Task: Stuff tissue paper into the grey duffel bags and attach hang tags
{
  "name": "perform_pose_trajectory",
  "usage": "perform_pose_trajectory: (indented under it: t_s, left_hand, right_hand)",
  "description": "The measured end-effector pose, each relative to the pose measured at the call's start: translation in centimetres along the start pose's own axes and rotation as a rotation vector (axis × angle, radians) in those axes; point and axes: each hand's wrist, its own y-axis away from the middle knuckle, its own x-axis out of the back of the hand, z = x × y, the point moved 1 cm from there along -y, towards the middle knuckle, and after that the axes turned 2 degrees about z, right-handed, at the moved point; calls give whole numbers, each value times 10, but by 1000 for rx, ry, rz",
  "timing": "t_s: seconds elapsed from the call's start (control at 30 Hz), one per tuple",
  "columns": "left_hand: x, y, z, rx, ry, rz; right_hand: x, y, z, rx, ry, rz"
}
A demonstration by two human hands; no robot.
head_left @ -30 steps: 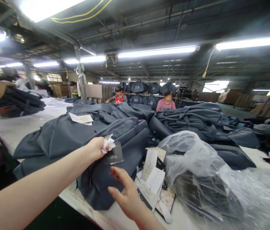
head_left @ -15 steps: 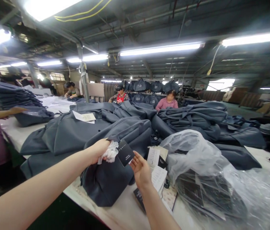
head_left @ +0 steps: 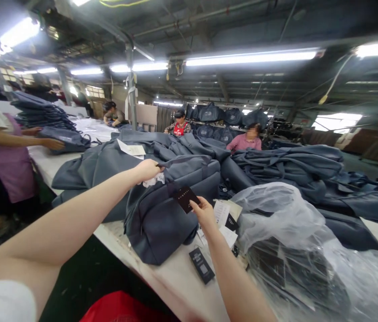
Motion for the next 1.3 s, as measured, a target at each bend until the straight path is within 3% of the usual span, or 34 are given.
perform_pose_trajectory:
  t_s: [0.2, 0.37, 0.53, 0.67, 0.83, 1.03, 1.17, 1.3]
  left_hand:
    - [0, 9, -34, 19, -46, 16]
    - [12, 22, -54, -24, -64, 21]
    - [22, 46, -109, -5, -229, 103]
    - [5, 66, -141, 40, -208, 37]
    - [-33, 61, -137, 88, 16, -7]
    - [-60, 60, -124, 22, 145, 2]
    - [-63, 85, -111, -52, 129, 81]
    - [-73, 130, -96, -238, 31, 318]
  right_hand:
    - [-4, 33, 9, -172, -132, -41]
    - [-6, 46, 12, -281, -184, -79]
    - [10, 80, 51, -575, -162, -31]
    - [12, 106, 70, -698, -59, -61]
    - [-22, 120, 77, -885, -220, -223]
    - [-55, 112, 89, -956, -374, 113]
    - [-50, 107, 71, -770, -402, 154]
    - [-22, 129, 47, -534, -192, 134]
